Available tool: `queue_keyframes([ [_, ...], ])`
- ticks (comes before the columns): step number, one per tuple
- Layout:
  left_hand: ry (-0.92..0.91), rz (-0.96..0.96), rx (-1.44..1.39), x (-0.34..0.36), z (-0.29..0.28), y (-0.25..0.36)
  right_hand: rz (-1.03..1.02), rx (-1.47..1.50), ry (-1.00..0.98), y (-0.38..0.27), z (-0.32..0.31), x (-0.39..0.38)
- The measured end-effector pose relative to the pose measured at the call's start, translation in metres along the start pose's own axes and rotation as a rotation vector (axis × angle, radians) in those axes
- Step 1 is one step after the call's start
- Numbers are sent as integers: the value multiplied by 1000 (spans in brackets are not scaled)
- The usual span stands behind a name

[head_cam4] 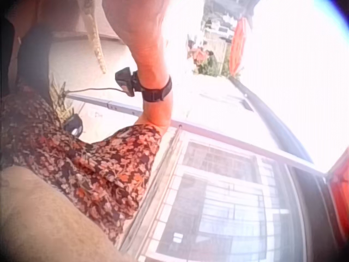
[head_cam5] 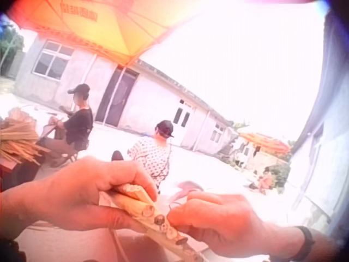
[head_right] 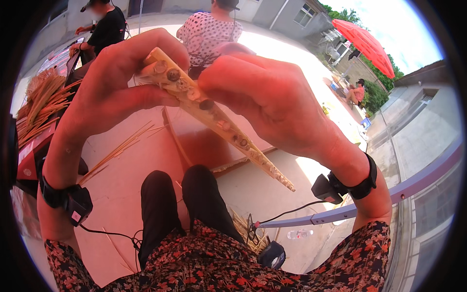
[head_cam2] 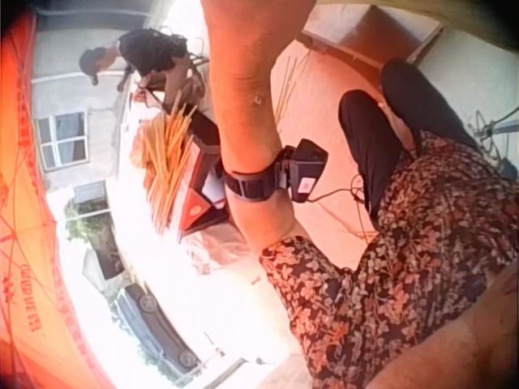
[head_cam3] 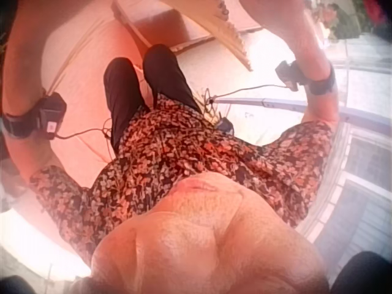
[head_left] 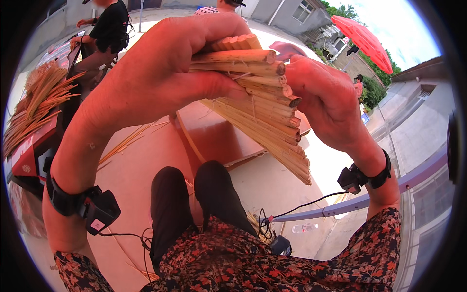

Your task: The person weaves a thin white string through a bundle of parallel bamboo sticks held on their lap. They repeatedly pass the string through the sticks, pull it tight, and adjust the bundle to maintain alignment.

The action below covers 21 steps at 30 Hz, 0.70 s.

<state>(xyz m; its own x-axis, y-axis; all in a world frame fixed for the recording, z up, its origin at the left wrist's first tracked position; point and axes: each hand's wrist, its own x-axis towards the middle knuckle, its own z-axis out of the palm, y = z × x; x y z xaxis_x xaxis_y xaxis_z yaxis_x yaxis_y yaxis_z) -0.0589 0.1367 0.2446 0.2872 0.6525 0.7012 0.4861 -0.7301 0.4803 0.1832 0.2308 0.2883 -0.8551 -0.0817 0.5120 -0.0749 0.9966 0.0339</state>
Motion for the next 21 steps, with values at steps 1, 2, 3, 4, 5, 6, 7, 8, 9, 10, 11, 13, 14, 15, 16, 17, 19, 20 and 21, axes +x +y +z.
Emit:
queue_keyframes([
  [1,8,15,29,0,0,1,11,42,10,0,-2,-2],
  [2,21,22,47,0,1,1,23,85,18,-1,-4,-4],
  [3,14,30,35,0,2,1,22,82,13,-3,-6,-6],
  [4,14,29,12,0,3,2,65,137,20,-6,-7,-8],
  [5,13,13,-34,0,4,3,94,144,16,-10,-9,-10],
  [6,14,42,11,0,5,4,97,167,48,-14,-8,-11],
  [7,15,58,33,0,6,5,145,70,32,-18,-8,-12],
  [8,19,66,47,0,6,5,166,-11,52,-23,-4,-13],
  [9,13,75,74,0,7,7,190,-94,51,-26,-2,-13],
  [10,11,75,94,0,6,8,210,-91,82,-29,1,-14],
  [11,18,77,99,0,7,8,230,-89,93,-32,3,-14],
  [13,16,54,88,1,7,8,237,-98,117,-32,4,-13],
  [14,23,36,70,1,7,8,220,-110,126,-31,4,-12],
  [15,22,33,67,1,7,8,200,-126,132,-28,5,-11],
  [16,20,23,58,1,7,8,150,-124,138,-26,5,-11],
  [17,22,-3,21,1,7,8,97,-126,139,-22,5,-9],
  [19,-16,-10,19,0,7,8,19,-136,145,-19,7,-8],
  [20,-25,-17,-8,-1,8,8,-8,-143,148,-18,10,-8],
  [21,-39,-25,7,-3,9,8,-14,-139,135,-18,12,-8],
])
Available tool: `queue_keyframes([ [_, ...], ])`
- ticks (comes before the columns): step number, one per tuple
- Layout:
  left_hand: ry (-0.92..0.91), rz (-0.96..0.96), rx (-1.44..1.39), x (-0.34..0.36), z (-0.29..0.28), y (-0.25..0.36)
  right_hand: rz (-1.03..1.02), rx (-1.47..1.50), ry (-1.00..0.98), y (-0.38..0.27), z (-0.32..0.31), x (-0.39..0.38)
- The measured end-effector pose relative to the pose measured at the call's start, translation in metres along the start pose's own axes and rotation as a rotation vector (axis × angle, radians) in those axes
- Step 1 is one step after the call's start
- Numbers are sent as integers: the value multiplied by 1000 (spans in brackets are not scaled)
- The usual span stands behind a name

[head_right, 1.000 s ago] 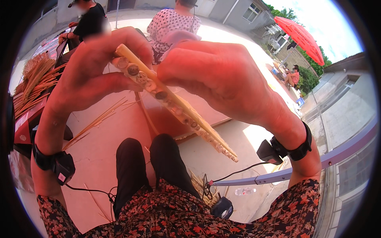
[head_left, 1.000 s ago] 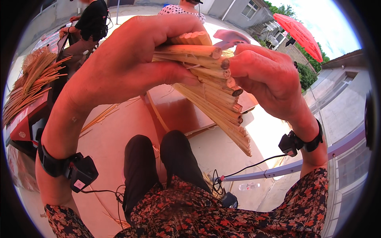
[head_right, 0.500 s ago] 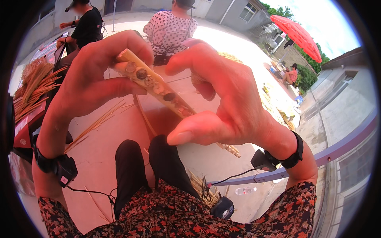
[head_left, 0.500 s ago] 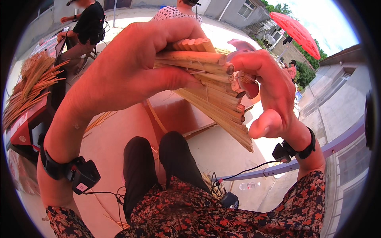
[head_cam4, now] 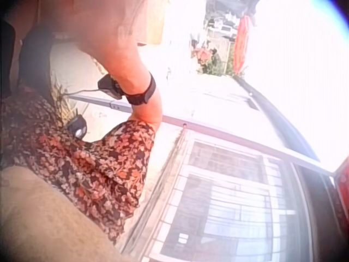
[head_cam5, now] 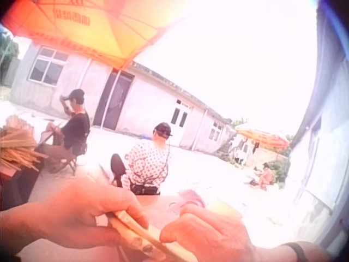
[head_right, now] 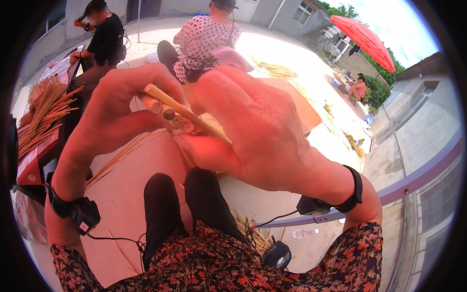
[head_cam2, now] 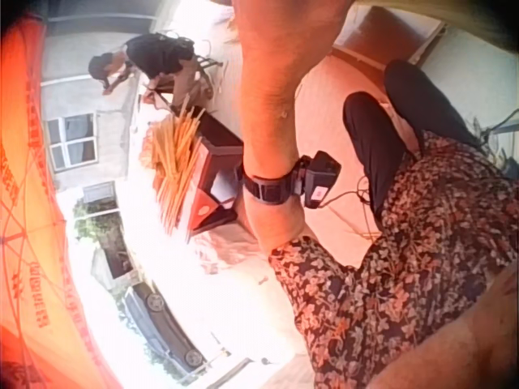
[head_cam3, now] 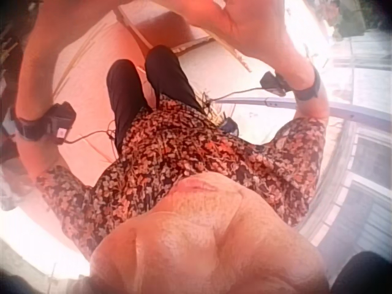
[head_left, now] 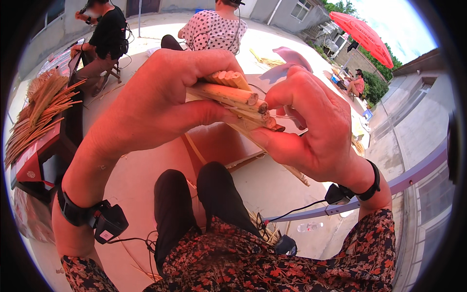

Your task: The person weaves a thin white string through a bundle of parallel bamboo sticks held on their lap. They repeatedly pass the string through the sticks, pull it tight, and adjust the bundle to maintain alignment.

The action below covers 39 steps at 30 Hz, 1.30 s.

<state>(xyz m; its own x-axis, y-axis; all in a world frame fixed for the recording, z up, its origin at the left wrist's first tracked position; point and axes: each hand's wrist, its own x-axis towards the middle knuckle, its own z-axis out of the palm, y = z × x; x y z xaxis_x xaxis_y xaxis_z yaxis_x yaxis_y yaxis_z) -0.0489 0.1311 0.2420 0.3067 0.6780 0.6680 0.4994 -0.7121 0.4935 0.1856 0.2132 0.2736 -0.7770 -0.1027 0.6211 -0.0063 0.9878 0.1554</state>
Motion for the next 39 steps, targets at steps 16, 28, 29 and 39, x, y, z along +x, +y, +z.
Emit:
queue_keyframes([
  [16,80,93,54,-20,17,-18,107,118,-134,-5,12,-20],
  [28,125,54,9,-23,22,-17,181,221,-105,-16,20,-17],
  [29,131,43,18,-24,22,-17,209,249,-96,-18,20,-16],
  [39,224,-99,21,-52,34,-16,21,161,-66,-4,33,-20],
])
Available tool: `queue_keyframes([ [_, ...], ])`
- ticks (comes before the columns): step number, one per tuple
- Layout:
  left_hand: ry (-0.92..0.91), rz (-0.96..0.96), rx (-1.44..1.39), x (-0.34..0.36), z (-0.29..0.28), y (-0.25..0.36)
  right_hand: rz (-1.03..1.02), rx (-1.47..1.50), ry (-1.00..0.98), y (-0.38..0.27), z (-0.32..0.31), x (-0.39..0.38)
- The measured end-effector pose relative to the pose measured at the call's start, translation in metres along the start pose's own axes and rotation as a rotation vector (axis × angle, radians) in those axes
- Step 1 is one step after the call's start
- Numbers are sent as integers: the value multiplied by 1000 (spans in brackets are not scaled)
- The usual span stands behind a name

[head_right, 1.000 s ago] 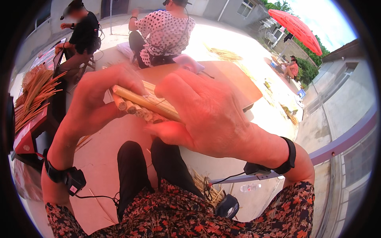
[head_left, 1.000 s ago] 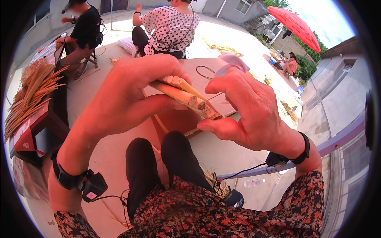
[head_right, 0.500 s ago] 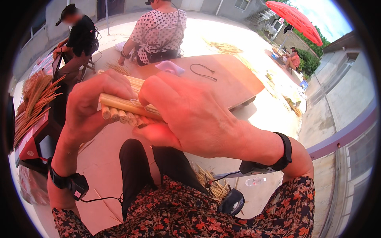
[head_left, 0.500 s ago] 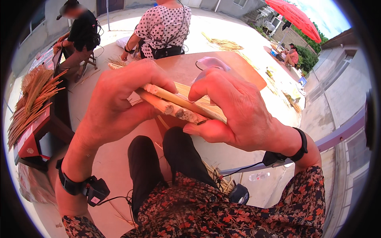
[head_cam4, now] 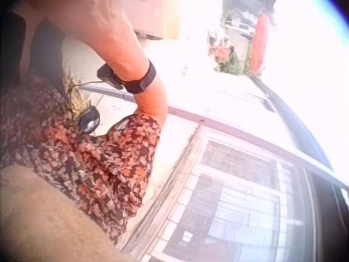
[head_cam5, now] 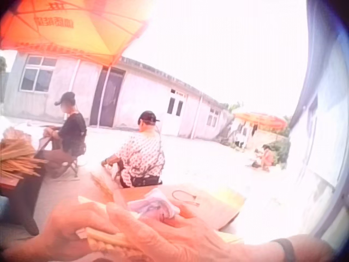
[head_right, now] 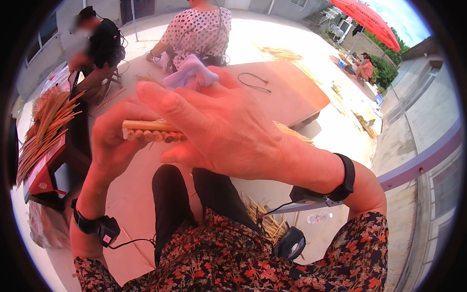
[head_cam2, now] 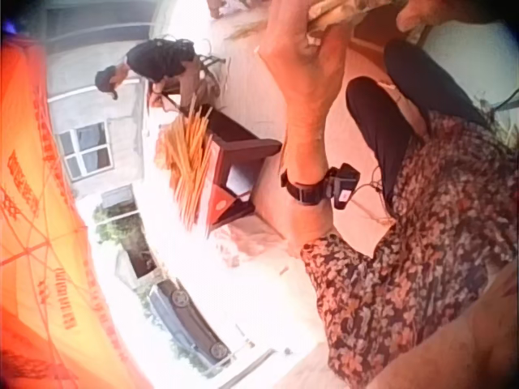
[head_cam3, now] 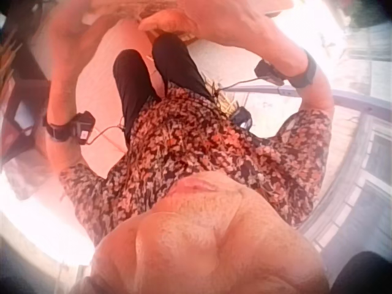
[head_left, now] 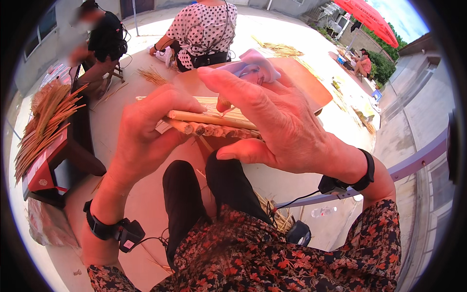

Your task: The person weaves a thin white string through a bundle of parallel bamboo sticks held on their lap. They repeatedly pass the string through the sticks, pull it tight, and adjust the bundle to maintain alignment.

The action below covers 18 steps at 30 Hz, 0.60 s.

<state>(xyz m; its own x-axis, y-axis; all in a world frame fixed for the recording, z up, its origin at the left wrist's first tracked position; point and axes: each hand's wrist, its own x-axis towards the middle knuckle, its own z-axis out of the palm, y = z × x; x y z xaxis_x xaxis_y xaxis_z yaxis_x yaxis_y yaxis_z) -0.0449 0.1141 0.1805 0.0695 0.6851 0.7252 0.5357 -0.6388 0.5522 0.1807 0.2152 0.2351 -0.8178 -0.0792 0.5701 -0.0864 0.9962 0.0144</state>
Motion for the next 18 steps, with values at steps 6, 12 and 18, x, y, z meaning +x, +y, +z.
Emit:
queue_keyframes([
  [6,213,-200,-123,-29,7,-3,-63,-43,237,-26,2,-49],
  [12,317,-130,44,-53,47,7,816,1068,288,-59,68,-84],
  [18,106,110,248,-75,96,4,1138,1611,474,-82,84,-132],
])
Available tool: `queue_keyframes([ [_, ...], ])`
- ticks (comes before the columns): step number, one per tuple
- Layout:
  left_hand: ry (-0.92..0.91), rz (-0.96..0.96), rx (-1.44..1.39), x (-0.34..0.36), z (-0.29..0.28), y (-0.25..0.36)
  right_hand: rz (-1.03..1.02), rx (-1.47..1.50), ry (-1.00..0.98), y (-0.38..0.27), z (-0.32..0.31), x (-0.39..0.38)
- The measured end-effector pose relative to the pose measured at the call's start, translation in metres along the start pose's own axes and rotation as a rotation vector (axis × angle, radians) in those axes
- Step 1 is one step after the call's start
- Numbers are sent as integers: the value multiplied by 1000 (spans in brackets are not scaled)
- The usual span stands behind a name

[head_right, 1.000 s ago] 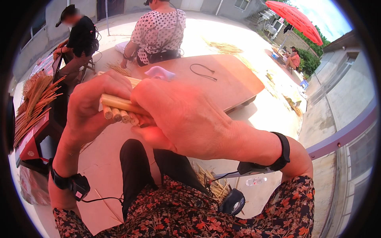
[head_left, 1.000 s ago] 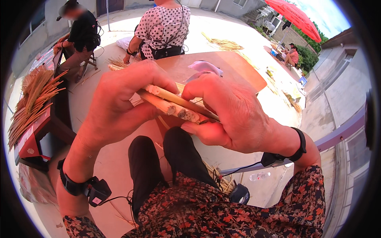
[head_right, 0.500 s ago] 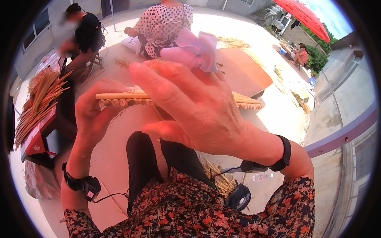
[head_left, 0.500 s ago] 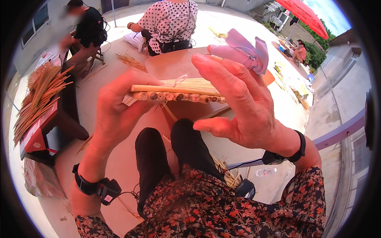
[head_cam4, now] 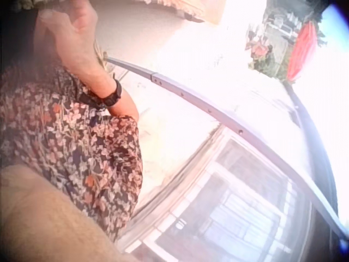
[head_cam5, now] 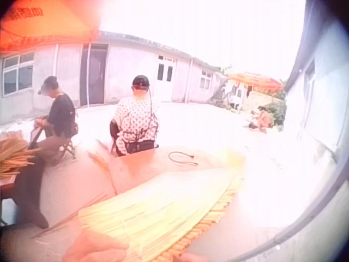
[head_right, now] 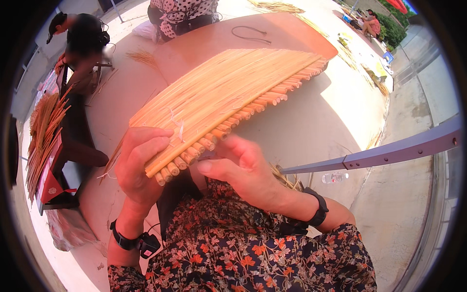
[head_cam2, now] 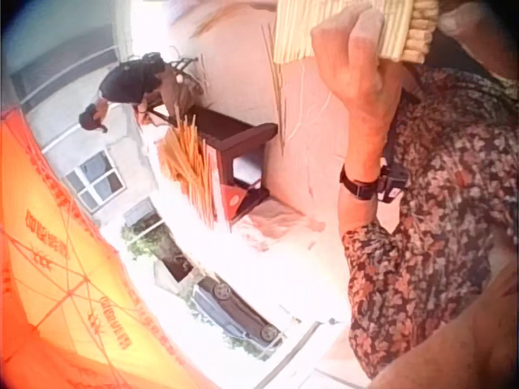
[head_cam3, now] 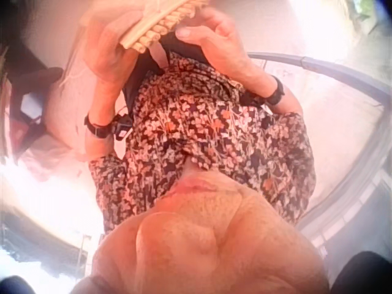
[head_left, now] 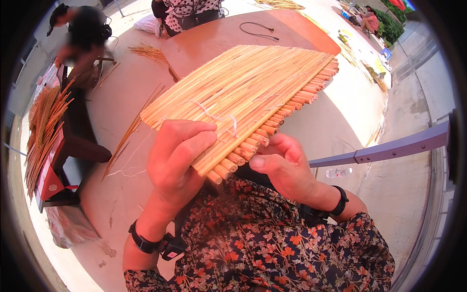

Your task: The person weaves a thin white string through a bundle of parallel bamboo sticks held on their lap. They repeatedly pass the string through the sticks, pull it tight, and adjust the bundle to maintain alignment.

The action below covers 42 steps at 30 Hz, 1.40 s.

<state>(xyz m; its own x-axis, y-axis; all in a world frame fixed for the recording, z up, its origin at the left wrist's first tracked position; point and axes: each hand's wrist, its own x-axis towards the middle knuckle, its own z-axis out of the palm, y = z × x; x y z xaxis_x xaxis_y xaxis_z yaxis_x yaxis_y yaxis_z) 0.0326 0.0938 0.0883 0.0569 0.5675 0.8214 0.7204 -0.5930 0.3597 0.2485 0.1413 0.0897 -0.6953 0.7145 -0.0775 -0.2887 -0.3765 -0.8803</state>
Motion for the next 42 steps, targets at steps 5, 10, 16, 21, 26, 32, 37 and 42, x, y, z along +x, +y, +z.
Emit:
queue_keyframes([
  [5,-165,30,-52,-27,32,-5,136,-25,157,31,-29,-21],
  [10,-254,-33,-34,-44,68,-11,109,-8,333,64,-46,-18],
  [16,-271,-158,-16,-52,91,-11,69,207,360,91,-60,-10],
  [21,-281,-185,-13,-48,100,-13,37,240,340,97,-67,-8],
  [26,-314,-168,-11,-43,103,-13,-72,274,401,103,-65,-4],
  [32,-271,-132,-4,-39,106,-13,-130,82,440,104,-60,1],
  [37,-183,-252,-24,-26,105,-8,-342,-328,450,93,-61,2],
  [42,-55,-290,-126,0,93,-13,-115,-610,236,99,-69,-4],
])
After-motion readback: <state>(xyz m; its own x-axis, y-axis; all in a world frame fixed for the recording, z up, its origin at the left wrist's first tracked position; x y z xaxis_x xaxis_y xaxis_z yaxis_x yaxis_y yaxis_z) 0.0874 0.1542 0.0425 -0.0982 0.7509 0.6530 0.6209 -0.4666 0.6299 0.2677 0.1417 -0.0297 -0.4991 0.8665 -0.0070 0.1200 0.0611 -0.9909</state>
